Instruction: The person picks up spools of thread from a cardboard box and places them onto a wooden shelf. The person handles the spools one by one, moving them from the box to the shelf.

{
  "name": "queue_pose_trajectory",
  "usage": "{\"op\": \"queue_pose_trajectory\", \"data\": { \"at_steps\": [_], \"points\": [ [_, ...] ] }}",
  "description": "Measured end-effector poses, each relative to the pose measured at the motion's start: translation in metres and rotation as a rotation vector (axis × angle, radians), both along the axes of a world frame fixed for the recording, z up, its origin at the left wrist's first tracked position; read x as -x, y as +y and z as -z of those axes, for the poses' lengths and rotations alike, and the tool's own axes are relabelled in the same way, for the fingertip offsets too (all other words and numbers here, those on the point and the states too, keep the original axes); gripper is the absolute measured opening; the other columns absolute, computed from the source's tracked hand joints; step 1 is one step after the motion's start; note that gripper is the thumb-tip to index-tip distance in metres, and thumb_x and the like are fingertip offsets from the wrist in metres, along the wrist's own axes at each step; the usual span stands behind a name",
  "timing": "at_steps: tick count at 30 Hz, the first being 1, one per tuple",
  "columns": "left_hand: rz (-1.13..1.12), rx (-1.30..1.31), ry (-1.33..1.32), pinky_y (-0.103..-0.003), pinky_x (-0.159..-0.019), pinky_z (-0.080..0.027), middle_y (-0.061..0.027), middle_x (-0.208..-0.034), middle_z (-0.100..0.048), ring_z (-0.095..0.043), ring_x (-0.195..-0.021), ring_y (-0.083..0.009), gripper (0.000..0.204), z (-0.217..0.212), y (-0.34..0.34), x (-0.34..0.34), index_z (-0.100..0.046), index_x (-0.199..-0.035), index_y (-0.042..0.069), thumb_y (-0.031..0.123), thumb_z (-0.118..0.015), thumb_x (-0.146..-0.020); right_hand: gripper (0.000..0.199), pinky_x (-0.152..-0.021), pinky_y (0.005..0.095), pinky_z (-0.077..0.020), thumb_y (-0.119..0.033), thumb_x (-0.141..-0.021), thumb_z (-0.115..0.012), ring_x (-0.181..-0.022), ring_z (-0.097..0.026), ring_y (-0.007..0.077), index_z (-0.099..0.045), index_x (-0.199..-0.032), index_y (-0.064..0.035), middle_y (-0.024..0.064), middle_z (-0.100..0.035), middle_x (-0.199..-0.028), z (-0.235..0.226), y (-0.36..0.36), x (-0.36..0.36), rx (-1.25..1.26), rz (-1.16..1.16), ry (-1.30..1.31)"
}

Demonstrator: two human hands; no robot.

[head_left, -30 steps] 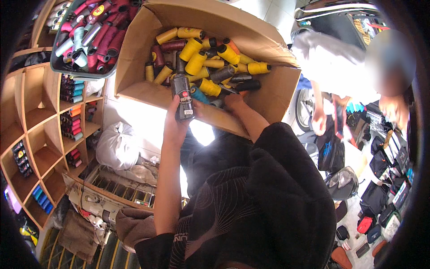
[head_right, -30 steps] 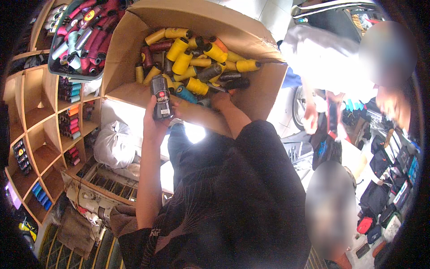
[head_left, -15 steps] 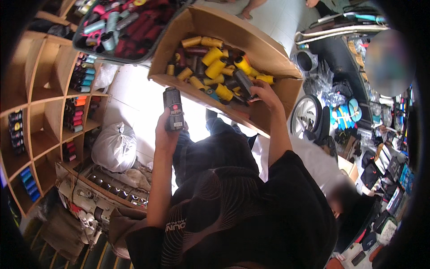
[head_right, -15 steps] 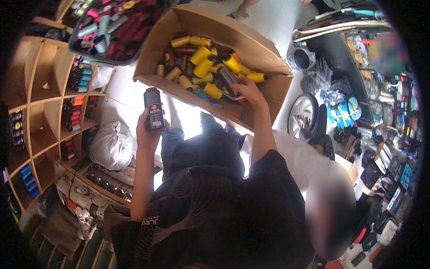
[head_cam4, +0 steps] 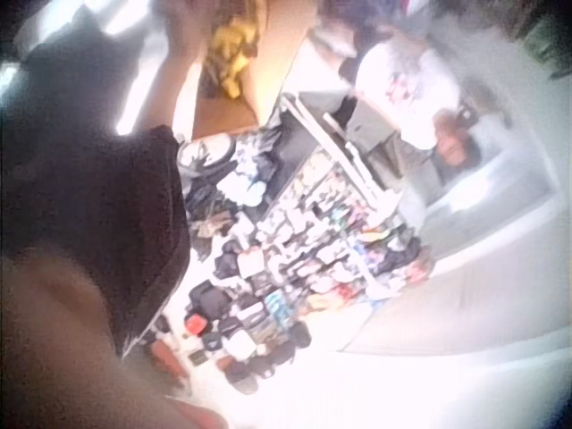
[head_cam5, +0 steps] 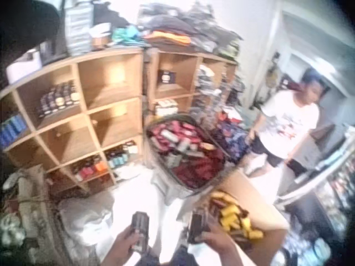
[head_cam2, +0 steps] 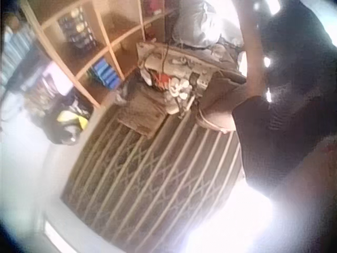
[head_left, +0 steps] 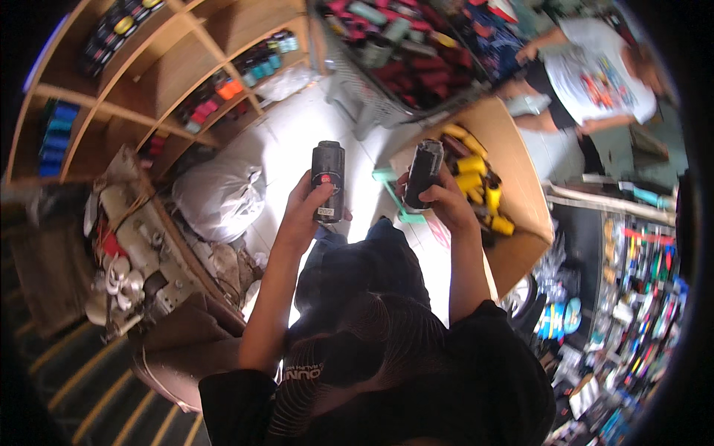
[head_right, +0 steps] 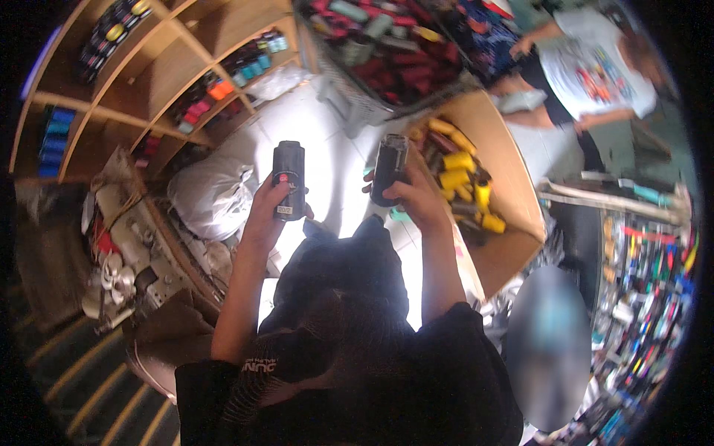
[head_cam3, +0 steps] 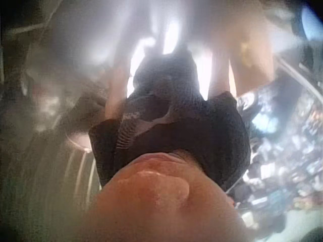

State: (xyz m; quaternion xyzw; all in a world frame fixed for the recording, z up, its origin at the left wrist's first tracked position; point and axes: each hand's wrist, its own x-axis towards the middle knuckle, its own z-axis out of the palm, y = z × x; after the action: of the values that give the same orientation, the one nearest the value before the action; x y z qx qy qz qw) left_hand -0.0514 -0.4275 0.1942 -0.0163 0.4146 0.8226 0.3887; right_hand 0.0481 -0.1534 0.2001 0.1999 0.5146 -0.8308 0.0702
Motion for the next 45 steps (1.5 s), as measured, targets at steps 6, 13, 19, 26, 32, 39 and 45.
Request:
{"op": "queue_pose_trajectory", "data": {
  "at_steps": [6,13,19,26,32,39,45],
  "points": [
    [-0.310,0.167,0.044,-0.037,-0.079,-0.058,-0.0158,-0.108,-0.065,-0.067,-0.097,-0.0215,0.055,0.001,-0.088,0.037,-0.046,-0.134,-0.001,0.034,-0.065,-0.096,0.050,-0.078,0.0350,-0.0556,-0.010,-0.074,-0.076,-0.084,-0.069,0.0225,-0.054,-0.117,0.0005,0.0111,-0.069,-0.094,0.008,-0.101,0.110,-0.156,-0.267,-0.054],
    [-0.733,0.236,0.031,-0.034,-0.098,-0.044,-0.0103,-0.116,-0.060,-0.058,-0.109,-0.0185,0.049,-0.011,-0.151,0.106,-0.047,-0.130,0.005,0.040,-0.061,-0.099,0.047,-0.081,0.0331,-0.0546,-0.011,-0.080,-0.082,-0.091,-0.068,0.0175,-0.056,-0.118,-0.0021,0.0085,-0.068,-0.099,0.003,-0.207,0.231,-0.076,-0.355,0.107],
    [-0.855,0.616,0.263,-0.033,-0.097,-0.043,-0.0083,-0.113,-0.059,-0.055,-0.108,-0.0160,0.055,-0.029,-0.180,0.212,-0.046,-0.130,0.003,0.039,-0.069,-0.094,0.053,-0.088,0.0363,-0.0524,-0.004,-0.082,-0.067,-0.097,-0.065,0.0211,-0.052,-0.133,-0.0005,0.0112,-0.065,-0.110,0.037,-0.237,0.356,-0.170,-0.513,0.212],
    [-1.106,1.343,0.884,-0.044,-0.078,-0.047,-0.0209,-0.102,-0.061,-0.057,-0.082,-0.0325,0.043,0.002,-0.237,0.365,-0.063,-0.107,-0.002,0.025,-0.083,-0.080,0.044,-0.083,0.0395,-0.0565,-0.011,-0.087,-0.061,-0.094,-0.067,0.0244,-0.047,-0.128,-0.0016,0.0149,-0.065,-0.108,0.013,-0.296,0.488,-0.145,-0.384,0.329],
    [-1.377,1.463,1.137,-0.048,-0.087,-0.050,-0.0259,-0.107,-0.062,-0.062,-0.100,-0.0438,0.038,-0.031,-0.271,0.480,-0.056,-0.115,-0.004,0.009,-0.072,-0.083,0.055,-0.079,0.0293,-0.0540,-0.024,-0.080,-0.085,-0.090,-0.067,0.0140,-0.058,-0.122,0.0015,0.0089,-0.070,-0.101,-0.021,-0.358,0.591,-0.348,-0.235,0.873],
    [-1.423,1.635,1.270,-0.051,-0.081,-0.051,-0.0273,-0.100,-0.065,-0.064,-0.095,-0.0459,0.040,-0.012,-0.308,0.555,-0.053,-0.111,-0.006,0.015,-0.075,-0.085,0.040,-0.083,0.0386,-0.0557,-0.024,-0.089,-0.076,-0.093,-0.071,0.0282,-0.062,-0.116,0.0021,0.0199,-0.072,-0.104,-0.022,-0.430,0.694,-0.639,-0.215,1.003],
    [-1.364,1.718,1.106,-0.053,-0.083,-0.051,-0.0311,-0.103,-0.064,-0.063,-0.097,-0.0490,0.041,-0.009,-0.301,0.554,-0.046,-0.120,-0.006,0.008,-0.067,-0.088,0.043,-0.095,0.0387,-0.0506,-0.019,-0.085,-0.078,-0.107,-0.066,0.0300,-0.061,-0.118,0.0033,0.0206,-0.070,-0.112,-0.008,-0.460,0.726,-0.796,-0.210,1.046]
  ]
}}
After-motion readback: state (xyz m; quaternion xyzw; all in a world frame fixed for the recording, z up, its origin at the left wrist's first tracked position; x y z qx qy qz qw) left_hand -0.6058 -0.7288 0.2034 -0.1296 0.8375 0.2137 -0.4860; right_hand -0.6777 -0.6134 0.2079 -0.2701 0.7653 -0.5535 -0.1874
